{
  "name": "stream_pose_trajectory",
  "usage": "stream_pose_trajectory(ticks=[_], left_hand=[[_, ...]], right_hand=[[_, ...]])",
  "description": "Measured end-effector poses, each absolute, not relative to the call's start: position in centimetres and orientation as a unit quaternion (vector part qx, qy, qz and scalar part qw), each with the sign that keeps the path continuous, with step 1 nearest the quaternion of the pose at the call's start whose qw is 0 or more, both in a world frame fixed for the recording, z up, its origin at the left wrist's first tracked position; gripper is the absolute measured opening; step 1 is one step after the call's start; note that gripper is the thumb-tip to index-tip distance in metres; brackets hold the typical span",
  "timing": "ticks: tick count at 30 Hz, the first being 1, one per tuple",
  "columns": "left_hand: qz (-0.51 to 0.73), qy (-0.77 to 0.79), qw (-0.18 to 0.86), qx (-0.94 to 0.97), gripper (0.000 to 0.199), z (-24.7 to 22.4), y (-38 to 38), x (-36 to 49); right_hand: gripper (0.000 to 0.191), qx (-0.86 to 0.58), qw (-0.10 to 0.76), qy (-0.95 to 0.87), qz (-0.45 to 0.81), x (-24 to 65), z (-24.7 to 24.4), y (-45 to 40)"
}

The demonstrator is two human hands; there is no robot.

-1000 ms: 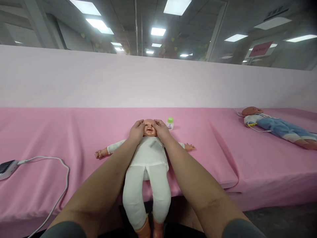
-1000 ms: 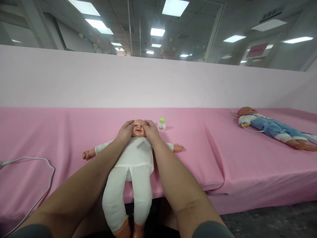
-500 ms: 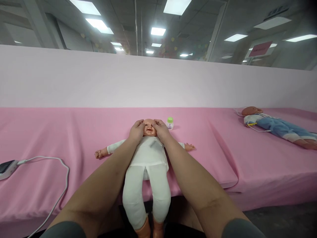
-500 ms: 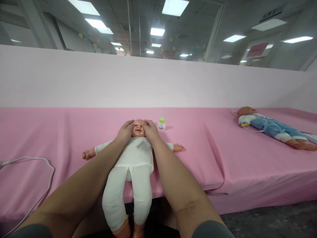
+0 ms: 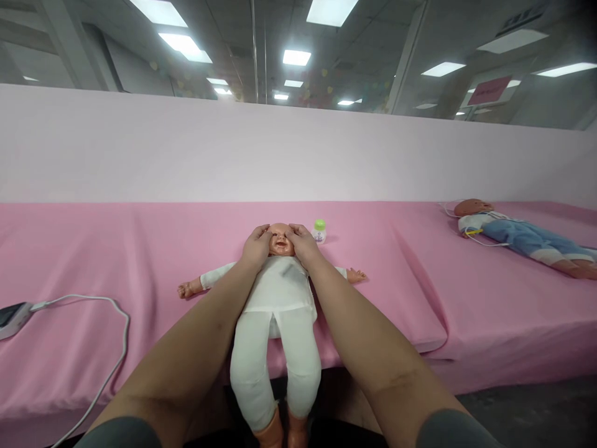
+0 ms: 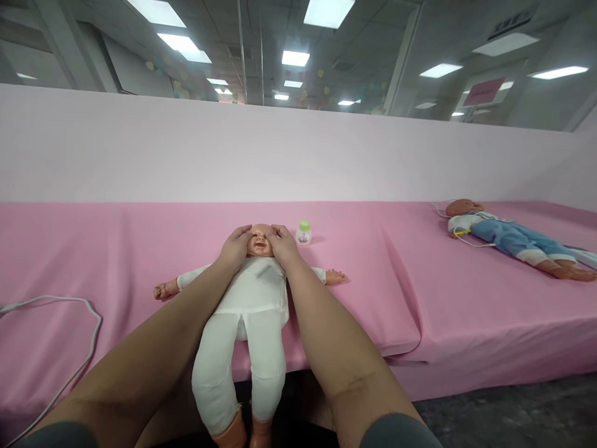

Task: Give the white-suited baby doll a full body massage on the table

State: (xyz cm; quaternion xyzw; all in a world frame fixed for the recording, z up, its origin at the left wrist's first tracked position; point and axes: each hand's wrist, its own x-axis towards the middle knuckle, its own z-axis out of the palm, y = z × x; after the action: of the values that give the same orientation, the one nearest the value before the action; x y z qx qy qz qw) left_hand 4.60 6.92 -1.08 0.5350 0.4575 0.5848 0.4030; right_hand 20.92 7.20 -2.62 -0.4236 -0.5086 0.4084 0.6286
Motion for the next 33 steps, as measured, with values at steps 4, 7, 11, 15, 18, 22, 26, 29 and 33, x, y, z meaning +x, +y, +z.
stream_pose_trajectory(ticks=[4, 7, 11, 15, 18, 22, 26, 29, 33], left_hand=[[0.578, 0.46, 0.407, 0.537, 0.043, -1.0, 6.78, 4.59], [0.578, 0.459, 0.408, 0.537, 0.043, -0.98, 6.7, 4.55], [0.579, 0.459, 0.408, 0.537, 0.042, -0.93, 6.67, 4.53], [0.578, 0.463, 0.402, 0.538, 0.043, -0.89, 6.74, 4.51], [0.58, 0.462, 0.401, 0.538, 0.044, -0.88, 6.77, 4.5], [0.579, 0.463, 0.405, 0.535, 0.044, -0.88, 6.76, 4.47], [0.584, 0.455, 0.413, 0.53, 0.043, -0.93, 6.77, 4.47], [0.59, 0.452, 0.417, 0.524, 0.043, -0.97, 6.78, 4.5], [0.595, 0.449, 0.417, 0.519, 0.043, -0.99, 6.78, 4.51]], right_hand=[[0.042, -0.426, 0.629, -0.508, 0.407, 20.87, -2.64, 7.3], [0.041, -0.424, 0.63, -0.51, 0.404, 20.84, -2.7, 7.43], [0.042, -0.427, 0.63, -0.509, 0.402, 20.85, -2.74, 7.46], [0.04, -0.421, 0.629, -0.516, 0.401, 20.85, -2.7, 7.36], [0.04, -0.418, 0.631, -0.513, 0.405, 20.81, -2.66, 7.3], [0.042, -0.42, 0.63, -0.507, 0.413, 20.8, -2.61, 7.23], [0.042, -0.413, 0.633, -0.507, 0.415, 20.83, -2.54, 7.13], [0.041, -0.406, 0.634, -0.495, 0.433, 20.77, -2.36, 6.98], [0.039, -0.403, 0.637, -0.468, 0.461, 20.61, -2.0, 6.79]])
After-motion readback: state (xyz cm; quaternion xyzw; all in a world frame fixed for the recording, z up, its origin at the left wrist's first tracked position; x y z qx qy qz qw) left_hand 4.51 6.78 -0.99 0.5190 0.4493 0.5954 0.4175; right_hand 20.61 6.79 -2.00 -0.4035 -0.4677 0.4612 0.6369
